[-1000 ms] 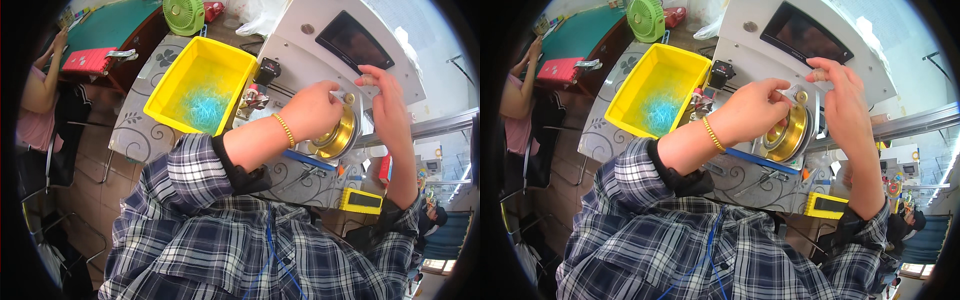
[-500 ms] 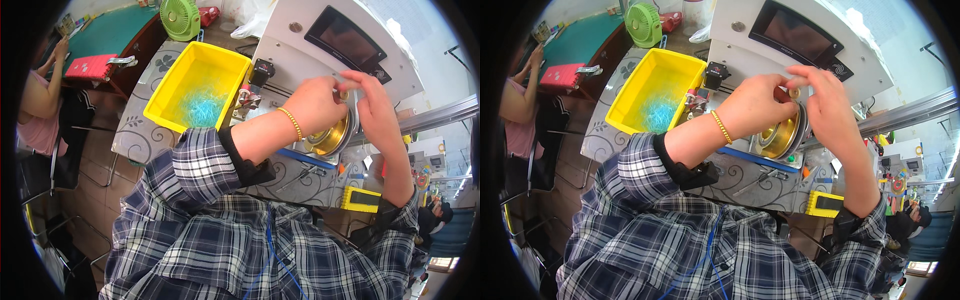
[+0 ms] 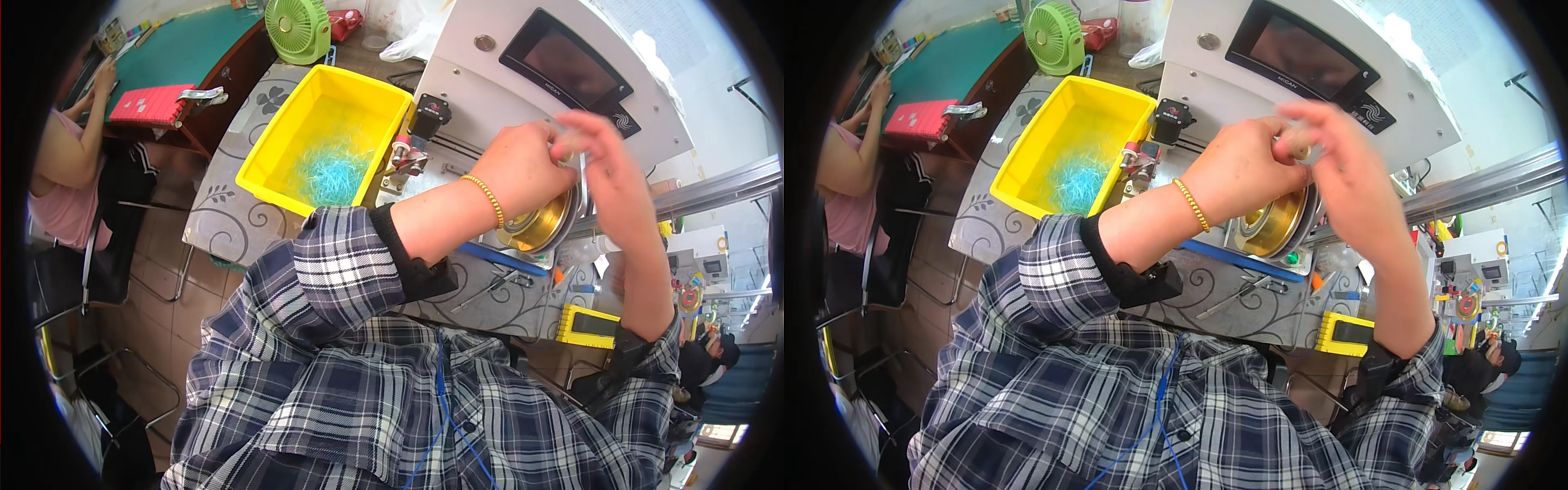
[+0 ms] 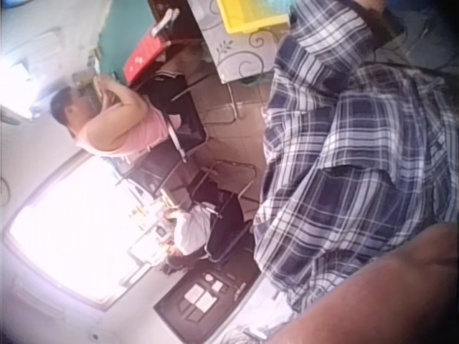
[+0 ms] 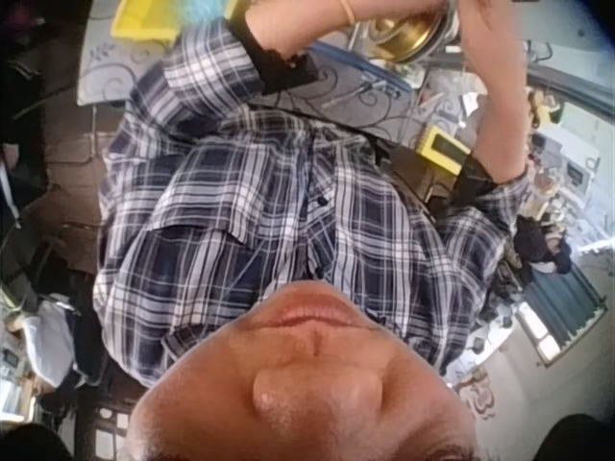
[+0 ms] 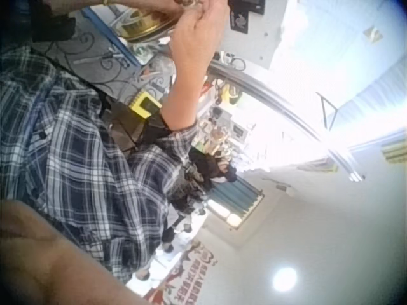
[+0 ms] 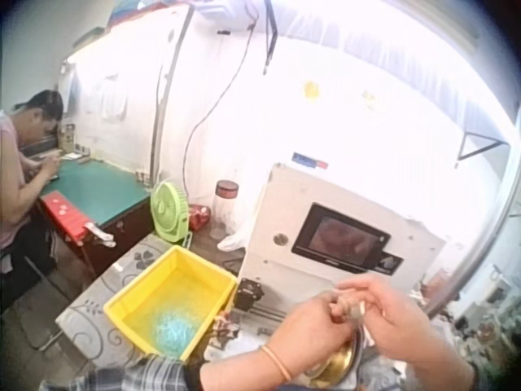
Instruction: Manually wind thread or wire onto a spool using a specialized mechanical winding machine.
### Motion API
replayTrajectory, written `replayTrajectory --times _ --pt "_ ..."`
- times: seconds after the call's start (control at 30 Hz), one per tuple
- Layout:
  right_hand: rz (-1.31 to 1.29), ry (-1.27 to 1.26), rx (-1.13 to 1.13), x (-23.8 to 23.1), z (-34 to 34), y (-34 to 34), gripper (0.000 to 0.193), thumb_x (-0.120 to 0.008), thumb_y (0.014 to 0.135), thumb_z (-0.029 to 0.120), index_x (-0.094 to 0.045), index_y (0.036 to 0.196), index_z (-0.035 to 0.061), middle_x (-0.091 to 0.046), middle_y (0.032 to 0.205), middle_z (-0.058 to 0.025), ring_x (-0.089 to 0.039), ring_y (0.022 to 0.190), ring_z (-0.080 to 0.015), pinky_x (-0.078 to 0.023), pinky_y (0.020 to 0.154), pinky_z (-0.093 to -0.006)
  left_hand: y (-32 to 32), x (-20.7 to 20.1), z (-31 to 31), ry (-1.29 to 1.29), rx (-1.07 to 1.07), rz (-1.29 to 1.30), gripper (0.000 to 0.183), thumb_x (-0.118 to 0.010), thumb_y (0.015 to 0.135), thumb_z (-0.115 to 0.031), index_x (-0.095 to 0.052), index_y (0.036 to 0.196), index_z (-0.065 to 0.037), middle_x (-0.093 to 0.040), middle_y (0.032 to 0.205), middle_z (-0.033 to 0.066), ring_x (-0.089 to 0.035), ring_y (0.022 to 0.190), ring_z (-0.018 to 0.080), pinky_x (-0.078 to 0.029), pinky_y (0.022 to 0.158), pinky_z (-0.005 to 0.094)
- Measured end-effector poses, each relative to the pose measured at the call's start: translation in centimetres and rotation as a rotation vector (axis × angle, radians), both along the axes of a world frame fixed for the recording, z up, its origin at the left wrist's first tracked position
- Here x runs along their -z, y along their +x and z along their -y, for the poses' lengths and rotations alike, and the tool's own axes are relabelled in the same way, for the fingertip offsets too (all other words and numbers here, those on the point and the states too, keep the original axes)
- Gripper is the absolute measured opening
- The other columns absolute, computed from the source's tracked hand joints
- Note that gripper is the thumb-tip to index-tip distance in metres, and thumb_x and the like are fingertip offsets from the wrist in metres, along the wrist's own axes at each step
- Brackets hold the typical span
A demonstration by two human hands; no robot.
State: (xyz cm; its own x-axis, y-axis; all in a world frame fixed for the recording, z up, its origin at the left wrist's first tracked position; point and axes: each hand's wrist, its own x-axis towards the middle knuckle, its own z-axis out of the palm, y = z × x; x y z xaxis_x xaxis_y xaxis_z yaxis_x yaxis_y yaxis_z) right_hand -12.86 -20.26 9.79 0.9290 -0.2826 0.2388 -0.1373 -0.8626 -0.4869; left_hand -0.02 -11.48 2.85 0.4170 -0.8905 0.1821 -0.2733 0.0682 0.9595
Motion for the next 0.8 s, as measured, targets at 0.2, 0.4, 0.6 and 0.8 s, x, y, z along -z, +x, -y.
replayTrajectory --times 0.2,0.4,0.6,0.8 --pt "0.063 -0.143 0.083 1.1 0.2 -0.3 0.058 -0.039 0.076 -0.011 -0.057 0.127 0.0098 -0.069 0.105 -0.0056 -0.052 0.116 -0.0289 -0.035 0.107 -0.0421 -0.5 0.2 0.3 -0.007 -0.031 0.019 0.042 -0.076 0.076 -0.027 -0.065 0.101 0.004 -0.071 0.085 0.0155 -0.071 0.082 0.0281 -0.055 0.077 0.0358" --pt "0.057 -0.315 0.056 0.8 0.6 -0.4 0.058 -0.037 0.076 -0.012 -0.057 0.127 0.0074 -0.069 0.106 -0.0062 -0.052 0.116 -0.0286 -0.039 0.104 -0.0394 -0.5 0.2 0.4 -0.006 -0.033 0.005 0.043 -0.075 0.076 -0.027 -0.065 0.102 0.004 -0.071 0.085 0.0167 -0.071 0.082 0.0295 -0.055 0.077 0.0362" --pt "0.085 -0.325 0.046 1.3 0.3 0.0 0.055 -0.038 0.078 -0.01 -0.057 0.127 0.0077 -0.069 0.108 -0.0067 -0.052 0.119 -0.0291 -0.038 0.105 -0.0397 -0.3 -0.2 0.1 0.038 -0.039 0.012 0.042 -0.075 0.075 -0.027 -0.065 0.102 0.005 -0.071 0.092 0.0185 -0.071 0.087 0.0302 -0.055 0.078 0.036" --pt "0.089 -0.372 0.135 0.9 1.3 -0.5 0.056 -0.04 0.077 -0.01 -0.056 0.128 0.009 -0.068 0.109 -0.0067 -0.053 0.118 -0.031 -0.037 0.105 -0.043 -0.9 0.4 0.7 -0.044 -0.063 -0.017 0.038 -0.073 0.079 -0.025 -0.065 0.1 0.005 -0.071 0.09 0.0189 -0.07 0.085 0.0305 -0.055 0.079 0.0363"
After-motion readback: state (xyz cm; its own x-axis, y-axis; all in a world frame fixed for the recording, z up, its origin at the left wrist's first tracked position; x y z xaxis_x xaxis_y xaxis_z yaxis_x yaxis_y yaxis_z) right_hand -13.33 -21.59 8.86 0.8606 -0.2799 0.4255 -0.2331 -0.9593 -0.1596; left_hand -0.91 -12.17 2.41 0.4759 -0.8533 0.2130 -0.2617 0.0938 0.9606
